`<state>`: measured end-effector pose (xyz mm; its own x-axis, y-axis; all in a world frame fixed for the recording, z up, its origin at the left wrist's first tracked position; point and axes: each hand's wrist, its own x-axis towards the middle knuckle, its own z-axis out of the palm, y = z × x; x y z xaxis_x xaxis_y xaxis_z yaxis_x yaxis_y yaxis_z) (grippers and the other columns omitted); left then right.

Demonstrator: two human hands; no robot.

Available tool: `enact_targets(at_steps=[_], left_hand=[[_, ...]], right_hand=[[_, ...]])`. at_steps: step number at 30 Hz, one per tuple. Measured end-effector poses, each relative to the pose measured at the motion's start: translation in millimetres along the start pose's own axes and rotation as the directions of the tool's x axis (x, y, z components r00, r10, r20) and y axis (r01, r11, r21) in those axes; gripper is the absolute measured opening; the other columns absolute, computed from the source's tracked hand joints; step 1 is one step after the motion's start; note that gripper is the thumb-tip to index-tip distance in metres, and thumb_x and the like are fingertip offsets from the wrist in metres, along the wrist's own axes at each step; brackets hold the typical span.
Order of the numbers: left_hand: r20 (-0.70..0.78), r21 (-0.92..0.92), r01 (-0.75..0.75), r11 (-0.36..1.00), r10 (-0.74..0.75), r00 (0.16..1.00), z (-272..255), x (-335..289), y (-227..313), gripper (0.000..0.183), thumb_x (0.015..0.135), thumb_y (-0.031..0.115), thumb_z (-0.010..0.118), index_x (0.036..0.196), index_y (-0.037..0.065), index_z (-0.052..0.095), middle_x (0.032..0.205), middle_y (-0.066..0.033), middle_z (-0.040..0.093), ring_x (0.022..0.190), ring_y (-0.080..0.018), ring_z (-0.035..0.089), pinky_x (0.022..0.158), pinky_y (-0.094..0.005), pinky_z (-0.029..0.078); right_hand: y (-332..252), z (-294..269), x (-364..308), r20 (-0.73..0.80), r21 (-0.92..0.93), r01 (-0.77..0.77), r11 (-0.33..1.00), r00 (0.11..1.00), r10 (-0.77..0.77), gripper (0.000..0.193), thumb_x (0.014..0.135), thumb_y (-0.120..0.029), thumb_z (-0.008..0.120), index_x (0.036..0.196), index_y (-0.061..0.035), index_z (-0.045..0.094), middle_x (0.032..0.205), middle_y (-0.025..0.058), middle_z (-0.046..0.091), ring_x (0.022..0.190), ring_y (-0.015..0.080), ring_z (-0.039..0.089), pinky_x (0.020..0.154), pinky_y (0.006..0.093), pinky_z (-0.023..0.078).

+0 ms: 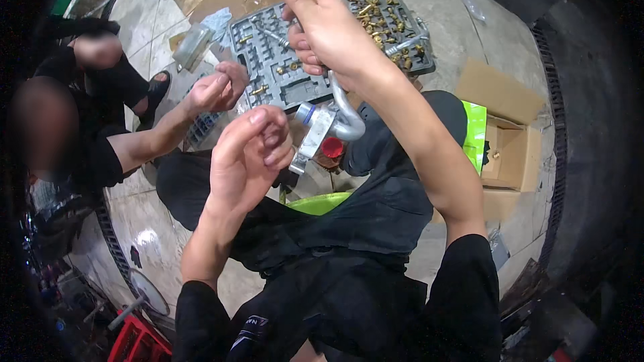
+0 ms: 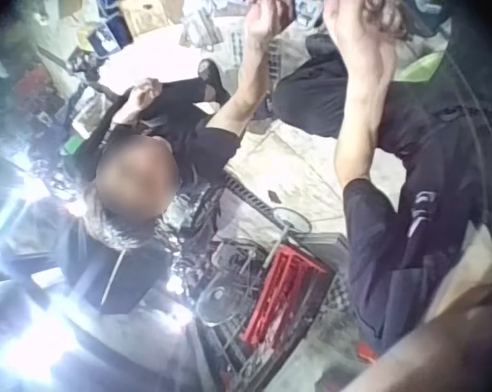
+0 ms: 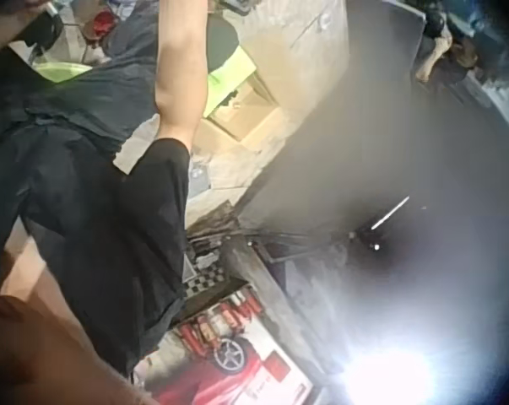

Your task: Assembling and inspecting a car air conditioning hose and valve assembly.

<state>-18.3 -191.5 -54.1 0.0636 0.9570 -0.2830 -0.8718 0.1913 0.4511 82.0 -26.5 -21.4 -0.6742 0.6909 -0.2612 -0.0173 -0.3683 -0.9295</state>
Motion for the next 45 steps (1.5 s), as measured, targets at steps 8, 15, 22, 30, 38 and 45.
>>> enact_targets(at_steps=[8, 15, 22, 30, 38, 45], left_hand=[[-0.064, 0.732, -0.001, 0.681, 0.071, 0.995, 0, 18, 41, 0.027, 0.087, 0.013, 0.067, 0.11, -0.002, 0.066, 0.084, 0.0019, 0.062, 0.064, -0.0003, 0.041, 0.057, -0.0162, 0.031], [0.064, 0.833, -0.086, 0.547, 0.06, 0.996, -16, 39, 57, 0.021, 0.082, 0.004, 0.07, 0.103, -0.001, 0.067, 0.067, 0.0092, 0.041, 0.062, -0.0009, 0.037, 0.056, -0.0173, 0.034], [0.192, 0.874, -0.252, 0.415, 0.181, 0.965, -20, 40, 56, 0.02, 0.081, 0.005, 0.071, 0.101, 0.002, 0.067, 0.067, 0.0054, 0.046, 0.06, -0.0029, 0.039, 0.055, -0.0196, 0.034], [0.375, 0.916, -0.396, 0.062, 0.211, 0.902, -20, 43, 54, 0.023, 0.081, 0.006, 0.069, 0.103, 0.0, 0.068, 0.073, -0.0034, 0.06, 0.061, -0.0077, 0.049, 0.056, -0.0221, 0.039], [0.374, 0.923, -0.385, 0.026, 0.188, 0.908, -14, 40, 55, 0.024, 0.081, 0.003, 0.068, 0.105, -0.002, 0.069, 0.085, -0.0111, 0.069, 0.072, -0.0123, 0.063, 0.067, -0.0249, 0.049], [0.489, 0.854, -0.519, 0.037, 0.28, 0.826, -21, 44, 50, 0.023, 0.085, 0.005, 0.068, 0.107, -0.001, 0.067, 0.081, -0.0073, 0.068, 0.063, -0.008, 0.061, 0.056, -0.0236, 0.047]], right_hand=[[28, 17, 47, -0.023, -0.123, -0.025, 0.992, 0.999, 0.023, 0.039, 0.099, -0.045, 0.046, 0.088, -0.0077, 0.048, 0.051, -0.0064, 0.035, 0.036, 0.0032, 0.029, 0.034, 0.0205, 0.024], [48, 12, 78, -0.033, -0.236, 0.054, 0.97, 0.997, -0.063, 0.041, 0.1, -0.043, 0.046, 0.086, -0.0046, 0.05, 0.05, -0.005, 0.036, 0.035, 0.0038, 0.031, 0.032, 0.0224, 0.022], [53, 5, 79, -0.091, -0.339, 0.084, 0.937, 0.988, -0.121, 0.055, 0.097, -0.044, 0.049, 0.066, 0.0002, 0.058, 0.05, 0.0049, 0.053, 0.048, 0.0157, 0.055, 0.048, 0.0345, 0.043], [48, -3, 72, -0.112, -0.302, 0.063, 0.951, 0.988, -0.102, 0.052, 0.098, -0.043, 0.047, 0.069, 0.0002, 0.056, 0.052, 0.0039, 0.053, 0.044, 0.014, 0.052, 0.042, 0.0319, 0.041], [45, -5, 69, -0.129, -0.317, 0.099, 0.943, 0.981, -0.146, 0.053, 0.097, -0.044, 0.048, 0.068, -0.0004, 0.055, 0.052, 0.0034, 0.052, 0.042, 0.0133, 0.051, 0.041, 0.0312, 0.041], [46, -3, 69, -0.106, -0.249, 0.083, 0.965, 0.988, -0.112, 0.053, 0.098, -0.043, 0.048, 0.067, -0.0008, 0.054, 0.05, 0.0024, 0.05, 0.04, 0.0122, 0.049, 0.036, 0.029, 0.039]])
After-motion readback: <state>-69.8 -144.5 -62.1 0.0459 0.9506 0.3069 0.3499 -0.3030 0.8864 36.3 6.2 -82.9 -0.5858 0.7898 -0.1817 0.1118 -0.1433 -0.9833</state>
